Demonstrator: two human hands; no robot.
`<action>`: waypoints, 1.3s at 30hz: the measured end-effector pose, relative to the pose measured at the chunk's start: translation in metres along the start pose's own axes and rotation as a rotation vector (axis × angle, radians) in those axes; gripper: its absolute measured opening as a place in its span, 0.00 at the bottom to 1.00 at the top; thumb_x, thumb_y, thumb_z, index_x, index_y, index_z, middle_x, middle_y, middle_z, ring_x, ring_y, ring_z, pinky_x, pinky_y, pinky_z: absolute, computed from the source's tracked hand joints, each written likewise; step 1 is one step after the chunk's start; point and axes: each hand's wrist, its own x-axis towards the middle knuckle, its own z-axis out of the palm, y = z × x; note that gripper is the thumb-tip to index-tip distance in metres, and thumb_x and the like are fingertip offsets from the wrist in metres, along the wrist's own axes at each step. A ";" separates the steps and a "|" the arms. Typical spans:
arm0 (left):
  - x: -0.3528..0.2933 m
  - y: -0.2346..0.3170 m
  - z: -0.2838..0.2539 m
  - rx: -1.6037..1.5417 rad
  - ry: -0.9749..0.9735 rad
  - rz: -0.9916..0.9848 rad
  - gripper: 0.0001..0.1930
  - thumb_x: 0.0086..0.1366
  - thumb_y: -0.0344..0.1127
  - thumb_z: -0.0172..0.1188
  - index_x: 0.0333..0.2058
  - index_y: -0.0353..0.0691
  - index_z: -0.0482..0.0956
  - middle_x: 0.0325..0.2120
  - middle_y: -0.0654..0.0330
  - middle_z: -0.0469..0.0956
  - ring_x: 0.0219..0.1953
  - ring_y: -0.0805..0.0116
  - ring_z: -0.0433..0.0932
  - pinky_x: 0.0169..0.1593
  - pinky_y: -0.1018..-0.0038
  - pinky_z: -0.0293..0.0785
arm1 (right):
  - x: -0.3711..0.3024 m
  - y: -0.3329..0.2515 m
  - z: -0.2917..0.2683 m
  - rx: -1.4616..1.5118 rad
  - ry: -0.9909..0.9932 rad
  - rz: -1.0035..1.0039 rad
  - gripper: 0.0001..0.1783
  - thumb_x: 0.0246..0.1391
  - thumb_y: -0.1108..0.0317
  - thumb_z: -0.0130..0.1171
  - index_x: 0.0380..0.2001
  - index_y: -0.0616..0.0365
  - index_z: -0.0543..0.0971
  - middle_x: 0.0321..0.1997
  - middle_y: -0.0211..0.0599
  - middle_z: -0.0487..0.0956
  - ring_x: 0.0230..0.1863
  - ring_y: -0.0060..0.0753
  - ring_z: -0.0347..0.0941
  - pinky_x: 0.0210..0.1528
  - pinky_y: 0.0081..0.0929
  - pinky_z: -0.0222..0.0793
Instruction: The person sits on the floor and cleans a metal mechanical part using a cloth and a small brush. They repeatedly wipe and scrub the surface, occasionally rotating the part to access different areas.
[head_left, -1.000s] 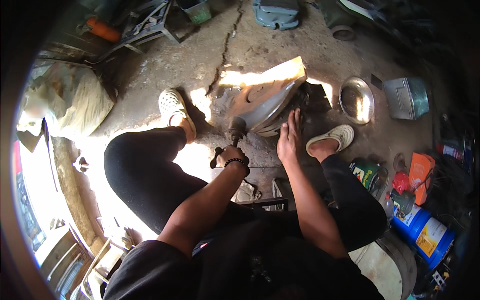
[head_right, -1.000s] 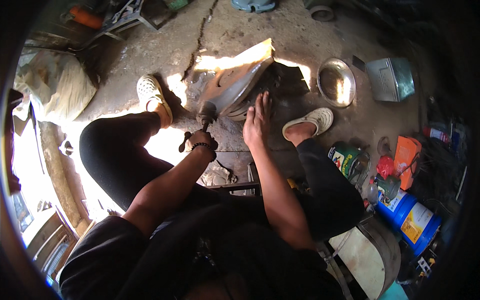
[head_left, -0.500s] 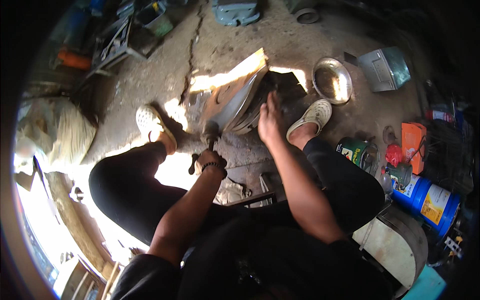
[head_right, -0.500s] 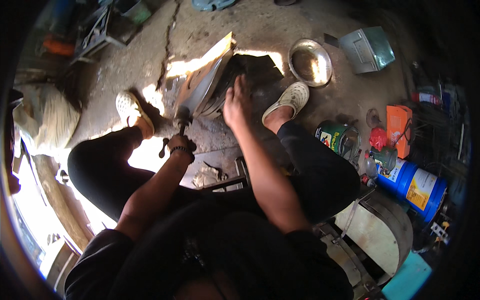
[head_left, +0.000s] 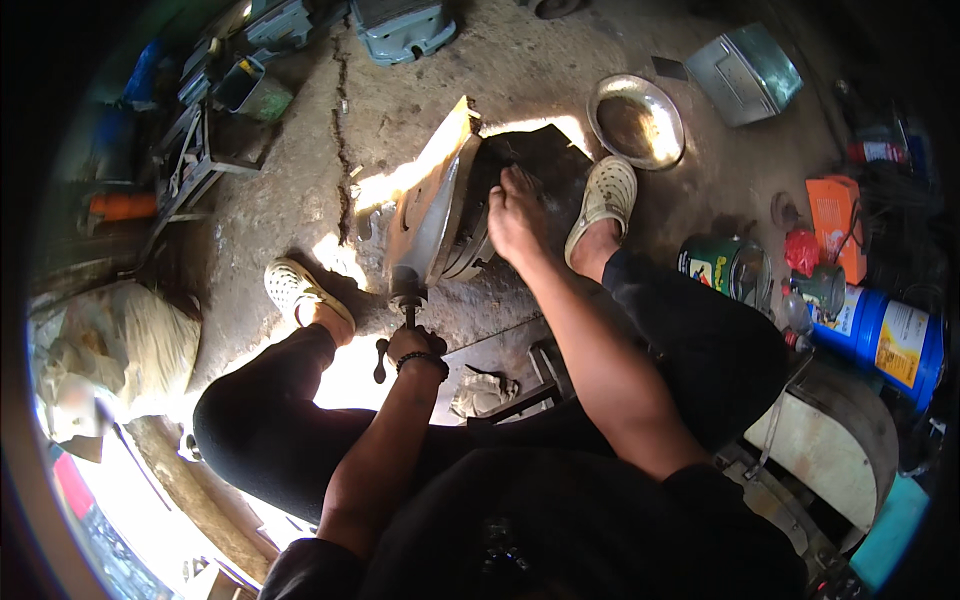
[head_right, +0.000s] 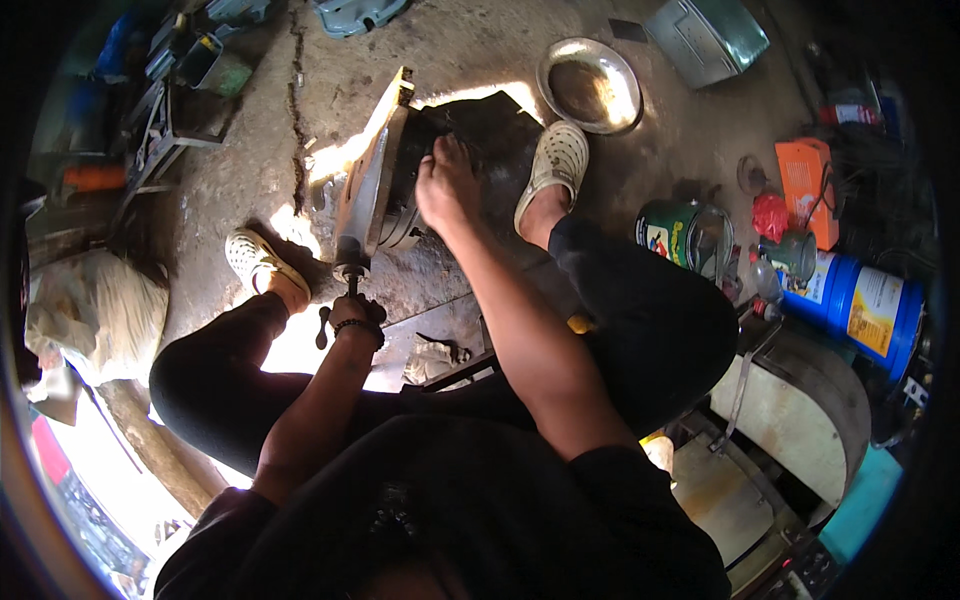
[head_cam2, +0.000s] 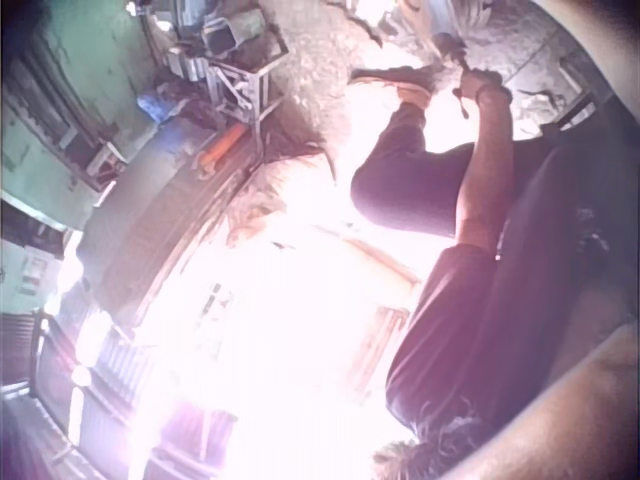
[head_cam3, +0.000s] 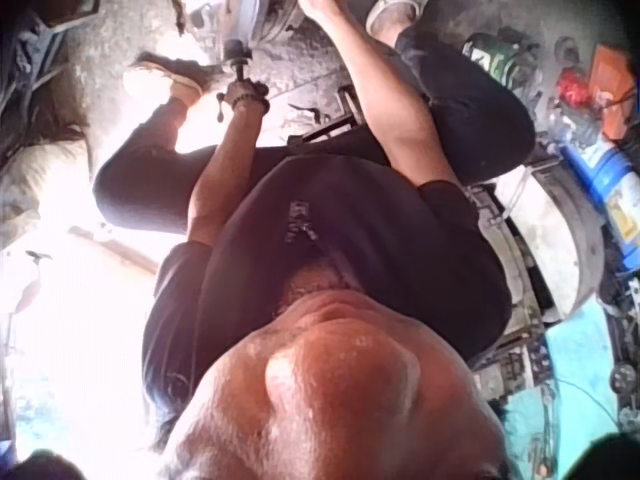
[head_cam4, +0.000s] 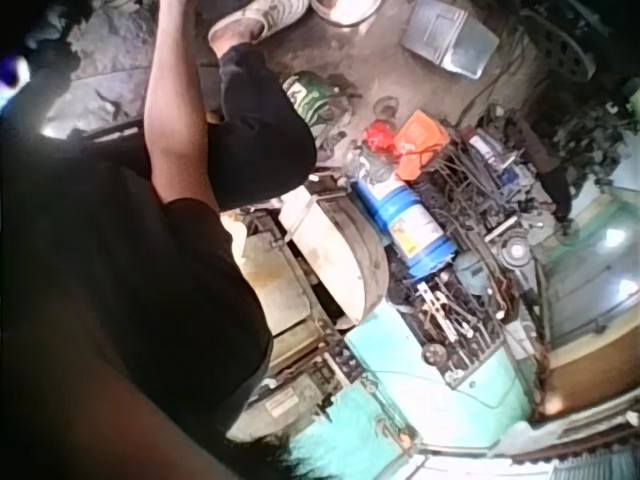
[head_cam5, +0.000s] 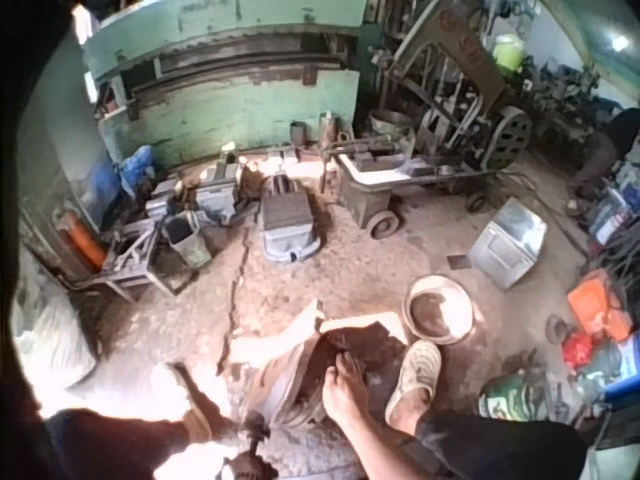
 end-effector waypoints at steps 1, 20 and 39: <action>0.017 -0.017 0.013 -0.082 0.019 0.012 0.09 0.57 0.43 0.66 0.29 0.45 0.83 0.27 0.65 0.84 0.32 0.76 0.83 0.34 0.79 0.77 | -0.016 -0.023 -0.004 -0.059 -0.016 0.025 0.29 0.66 0.58 0.38 0.63 0.66 0.65 0.71 0.51 0.58 0.72 0.47 0.51 0.74 0.36 0.44; 0.003 -0.018 0.007 -1.533 -0.110 -0.363 0.12 0.64 0.28 0.44 0.23 0.39 0.74 0.15 0.66 0.70 0.15 0.71 0.69 0.18 0.71 0.64 | 0.000 -0.022 -0.016 -0.010 -0.172 -0.041 0.29 0.67 0.56 0.35 0.64 0.62 0.65 0.71 0.43 0.60 0.73 0.41 0.52 0.74 0.46 0.40; 0.013 -0.029 0.018 -0.858 -0.020 -0.023 0.09 0.63 0.29 0.50 0.24 0.37 0.75 0.17 0.66 0.72 0.18 0.76 0.71 0.20 0.72 0.64 | -0.018 -0.020 -0.012 -0.125 -0.098 -0.163 0.27 0.64 0.58 0.38 0.61 0.62 0.67 0.69 0.45 0.62 0.69 0.49 0.58 0.71 0.55 0.47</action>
